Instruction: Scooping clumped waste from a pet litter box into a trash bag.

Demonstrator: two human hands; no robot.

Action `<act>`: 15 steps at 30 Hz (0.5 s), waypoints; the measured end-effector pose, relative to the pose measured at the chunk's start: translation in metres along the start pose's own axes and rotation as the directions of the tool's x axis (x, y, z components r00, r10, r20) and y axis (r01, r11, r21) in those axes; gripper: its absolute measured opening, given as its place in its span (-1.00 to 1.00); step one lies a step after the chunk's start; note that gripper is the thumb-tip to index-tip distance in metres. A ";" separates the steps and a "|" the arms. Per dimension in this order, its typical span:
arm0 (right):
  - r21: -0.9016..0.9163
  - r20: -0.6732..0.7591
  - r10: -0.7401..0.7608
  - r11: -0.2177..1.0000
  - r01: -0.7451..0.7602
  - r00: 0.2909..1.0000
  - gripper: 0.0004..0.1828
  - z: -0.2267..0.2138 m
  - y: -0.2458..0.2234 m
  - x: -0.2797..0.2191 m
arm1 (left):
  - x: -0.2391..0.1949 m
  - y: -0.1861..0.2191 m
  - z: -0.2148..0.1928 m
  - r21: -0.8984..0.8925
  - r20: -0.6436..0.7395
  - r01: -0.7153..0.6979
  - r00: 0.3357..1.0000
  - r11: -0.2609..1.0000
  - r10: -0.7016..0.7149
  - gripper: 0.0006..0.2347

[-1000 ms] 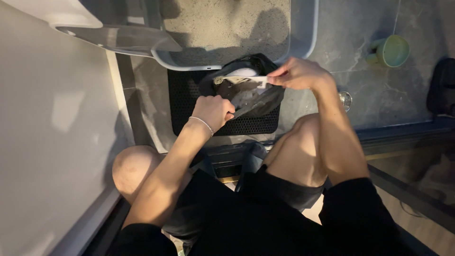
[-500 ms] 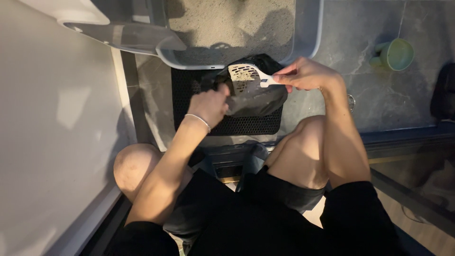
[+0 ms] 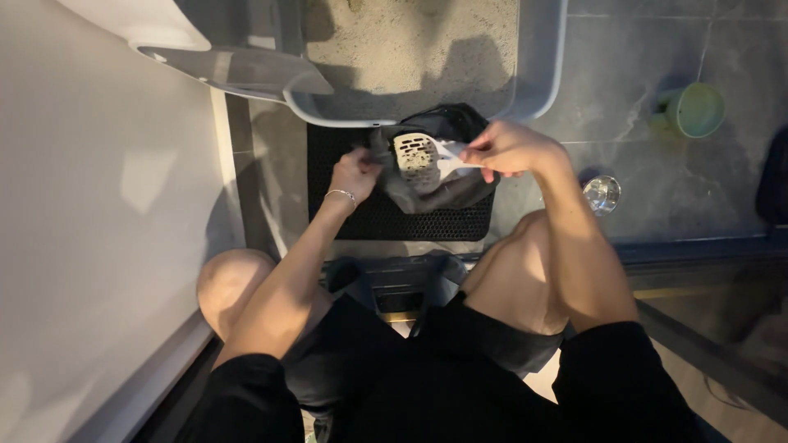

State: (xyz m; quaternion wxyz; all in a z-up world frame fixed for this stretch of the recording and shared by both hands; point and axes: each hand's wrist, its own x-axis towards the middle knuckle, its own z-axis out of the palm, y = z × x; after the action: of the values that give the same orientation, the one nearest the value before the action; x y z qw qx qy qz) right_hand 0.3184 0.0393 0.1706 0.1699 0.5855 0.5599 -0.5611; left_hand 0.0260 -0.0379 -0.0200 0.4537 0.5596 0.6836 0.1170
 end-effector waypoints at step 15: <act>0.045 0.057 -0.021 0.999 0.018 0.998 -0.66 0.017 -0.035 -0.005 | 0.008 0.018 0.050 -0.137 0.006 0.068 0.998 0.988 -0.068 -0.29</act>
State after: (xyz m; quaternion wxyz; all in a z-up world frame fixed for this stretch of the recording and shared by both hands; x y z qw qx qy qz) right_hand 0.2815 0.0337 0.1847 0.1673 0.5674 0.5476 -0.5917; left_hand 0.0754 -0.0421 -0.0398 0.4953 0.5036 0.6923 0.1477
